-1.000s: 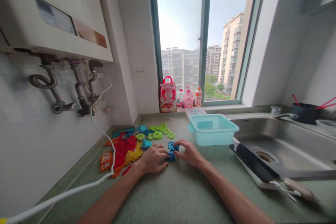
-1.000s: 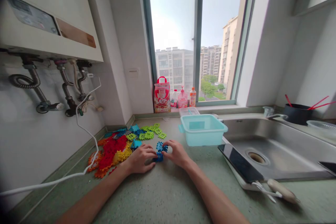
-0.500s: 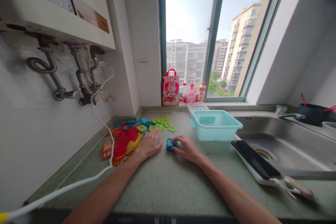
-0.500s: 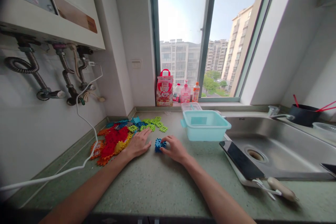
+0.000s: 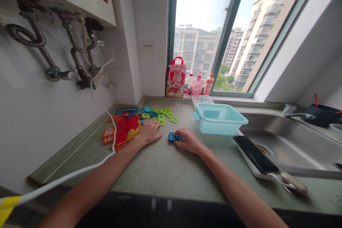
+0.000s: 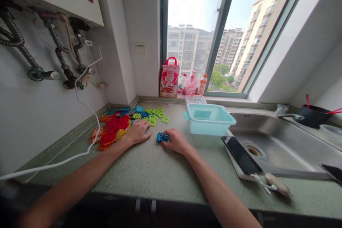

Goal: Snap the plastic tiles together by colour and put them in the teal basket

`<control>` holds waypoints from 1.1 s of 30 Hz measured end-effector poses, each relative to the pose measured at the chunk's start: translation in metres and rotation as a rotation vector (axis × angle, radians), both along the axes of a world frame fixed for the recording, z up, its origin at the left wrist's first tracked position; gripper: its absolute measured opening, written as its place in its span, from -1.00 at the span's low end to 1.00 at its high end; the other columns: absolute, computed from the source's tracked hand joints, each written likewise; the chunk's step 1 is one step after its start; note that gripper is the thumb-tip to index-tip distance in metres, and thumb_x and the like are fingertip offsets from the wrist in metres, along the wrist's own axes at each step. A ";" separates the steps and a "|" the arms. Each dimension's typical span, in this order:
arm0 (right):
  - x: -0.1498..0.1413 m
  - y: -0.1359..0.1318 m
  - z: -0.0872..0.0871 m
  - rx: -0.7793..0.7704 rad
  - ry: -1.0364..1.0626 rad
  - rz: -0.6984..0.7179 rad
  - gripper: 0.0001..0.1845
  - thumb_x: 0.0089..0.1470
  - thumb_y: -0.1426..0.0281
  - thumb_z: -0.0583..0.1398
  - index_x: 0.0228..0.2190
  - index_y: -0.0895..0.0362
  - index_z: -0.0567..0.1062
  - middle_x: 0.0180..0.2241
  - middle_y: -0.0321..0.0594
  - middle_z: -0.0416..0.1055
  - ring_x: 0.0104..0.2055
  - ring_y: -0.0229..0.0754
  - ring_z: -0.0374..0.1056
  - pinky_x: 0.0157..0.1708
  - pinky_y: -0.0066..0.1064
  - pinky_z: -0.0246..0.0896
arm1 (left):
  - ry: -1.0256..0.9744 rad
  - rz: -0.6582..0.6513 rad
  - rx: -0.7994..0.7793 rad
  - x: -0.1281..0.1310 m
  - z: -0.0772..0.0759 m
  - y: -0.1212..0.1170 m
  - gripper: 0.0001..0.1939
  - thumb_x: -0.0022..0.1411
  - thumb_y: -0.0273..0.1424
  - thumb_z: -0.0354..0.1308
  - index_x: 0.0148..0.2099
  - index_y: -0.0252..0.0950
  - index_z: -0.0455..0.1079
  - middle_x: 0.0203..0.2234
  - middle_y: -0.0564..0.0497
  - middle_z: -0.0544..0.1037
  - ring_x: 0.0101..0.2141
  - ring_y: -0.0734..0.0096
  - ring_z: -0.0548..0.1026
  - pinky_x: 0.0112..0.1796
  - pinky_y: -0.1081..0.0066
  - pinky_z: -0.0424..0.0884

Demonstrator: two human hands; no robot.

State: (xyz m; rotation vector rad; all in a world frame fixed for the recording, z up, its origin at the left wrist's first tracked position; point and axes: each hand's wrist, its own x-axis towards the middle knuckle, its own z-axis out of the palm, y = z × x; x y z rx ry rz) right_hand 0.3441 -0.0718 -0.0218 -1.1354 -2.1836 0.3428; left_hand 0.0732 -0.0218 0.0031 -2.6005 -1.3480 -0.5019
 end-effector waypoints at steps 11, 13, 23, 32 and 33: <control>0.007 0.006 -0.001 0.015 0.027 -0.036 -0.72 0.02 0.39 0.42 -0.17 0.06 0.61 -0.20 -0.19 0.59 -0.14 -0.05 0.48 -0.07 -0.26 0.36 | -0.066 -0.029 0.057 -0.010 0.005 0.008 -0.61 0.36 -0.19 0.17 0.17 -0.16 0.52 0.09 -0.13 0.59 0.13 0.01 0.44 0.26 0.01 0.14; 0.007 0.007 -0.001 0.019 0.018 -0.039 -0.72 0.03 0.39 0.43 -0.17 0.05 0.61 -0.21 -0.20 0.59 -0.14 -0.05 0.48 -0.07 -0.27 0.36 | -0.072 0.011 0.069 -0.019 0.010 0.015 -0.62 0.36 -0.21 0.16 0.15 -0.16 0.54 0.09 -0.13 0.60 0.12 0.01 0.45 0.25 0.01 0.15; 0.007 0.002 0.008 -0.017 -0.065 0.047 -0.69 0.04 0.37 0.44 -0.14 0.06 0.60 -0.16 -0.18 0.60 -0.08 -0.03 0.47 -0.01 -0.25 0.34 | -0.025 0.490 -0.085 -0.103 0.049 0.067 -0.58 0.35 -0.24 0.08 0.14 -0.20 0.58 0.05 -0.18 0.63 0.05 -0.04 0.54 0.04 0.17 0.36; 0.005 -0.002 0.014 0.009 -0.015 0.070 -0.75 0.22 0.21 0.33 -0.11 0.06 0.56 -0.09 -0.16 0.54 -0.01 -0.06 0.46 0.09 -0.26 0.30 | -0.050 0.521 -0.129 -0.123 0.028 0.080 -0.48 0.37 0.01 0.09 0.12 -0.22 0.58 0.03 -0.22 0.65 0.04 -0.08 0.57 0.04 0.16 0.39; 0.005 -0.001 0.013 0.004 -0.015 0.071 -0.73 0.22 0.20 0.33 -0.11 0.06 0.56 -0.10 -0.16 0.55 -0.01 -0.05 0.46 0.08 -0.24 0.30 | -0.037 0.513 -0.123 -0.123 0.026 0.080 -0.47 0.37 0.02 0.09 0.13 -0.22 0.57 0.03 -0.22 0.64 0.04 -0.08 0.57 0.04 0.16 0.39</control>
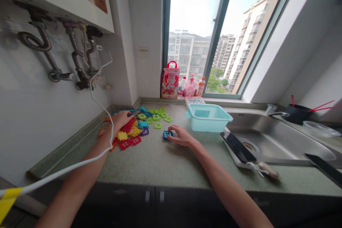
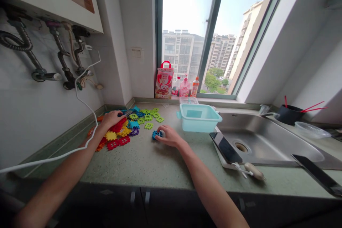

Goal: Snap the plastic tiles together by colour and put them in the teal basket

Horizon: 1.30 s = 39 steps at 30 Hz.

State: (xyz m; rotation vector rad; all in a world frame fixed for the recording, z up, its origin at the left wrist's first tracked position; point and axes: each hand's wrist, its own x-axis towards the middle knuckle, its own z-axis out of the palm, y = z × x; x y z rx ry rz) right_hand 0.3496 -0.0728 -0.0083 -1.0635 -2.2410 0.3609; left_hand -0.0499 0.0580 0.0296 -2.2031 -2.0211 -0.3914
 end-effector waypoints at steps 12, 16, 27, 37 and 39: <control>-0.002 -0.009 0.015 0.106 -0.139 -0.045 -0.66 0.03 0.39 0.41 -0.11 0.03 0.58 -0.15 -0.20 0.60 -0.09 -0.05 0.48 -0.03 -0.28 0.35 | 0.101 -0.044 0.059 -0.001 -0.008 -0.004 -0.49 0.40 -0.15 -0.01 0.17 -0.25 0.58 0.06 -0.23 0.62 0.05 -0.06 0.55 0.09 0.11 0.34; 0.018 -0.009 0.077 0.397 0.004 -0.161 -0.77 0.14 0.37 0.34 -0.12 0.03 0.56 -0.10 -0.16 0.59 -0.02 -0.02 0.47 0.07 -0.23 0.33 | 0.116 -0.025 0.088 0.001 -0.009 -0.005 -0.53 0.39 -0.18 -0.01 0.13 -0.28 0.57 0.05 -0.26 0.60 0.08 -0.07 0.52 0.07 0.12 0.35; 0.135 0.042 0.172 0.159 -0.172 -0.838 -0.69 0.11 0.19 0.34 -0.11 0.01 0.60 -0.16 -0.17 0.63 -0.06 0.00 0.54 -0.13 -0.34 0.32 | 0.138 -0.012 0.041 0.005 -0.003 -0.012 -0.60 0.40 -0.21 -0.04 0.06 -0.35 0.46 -0.08 -0.29 0.63 -0.02 -0.07 0.57 -0.02 0.10 0.42; 0.127 0.086 0.117 -0.402 -0.406 -0.801 -0.84 -0.18 0.36 0.43 -0.44 0.11 0.65 -0.37 -0.18 0.59 -0.25 -0.03 0.52 -0.31 -0.39 0.30 | 0.151 -0.021 0.083 -0.002 -0.014 0.000 -0.61 0.40 -0.17 -0.04 0.04 -0.28 0.47 -0.05 -0.26 0.63 0.00 -0.06 0.55 -0.03 0.11 0.42; 0.125 0.086 0.113 -0.454 -0.408 -0.777 -0.89 -0.24 0.40 0.40 -0.52 0.12 0.64 -0.46 -0.18 0.56 -0.30 0.00 0.52 -0.34 -0.36 0.31 | 0.152 -0.011 0.086 -0.002 -0.014 0.000 -0.61 0.39 -0.17 -0.03 0.04 -0.28 0.48 -0.04 -0.26 0.62 0.01 -0.07 0.54 -0.03 0.10 0.41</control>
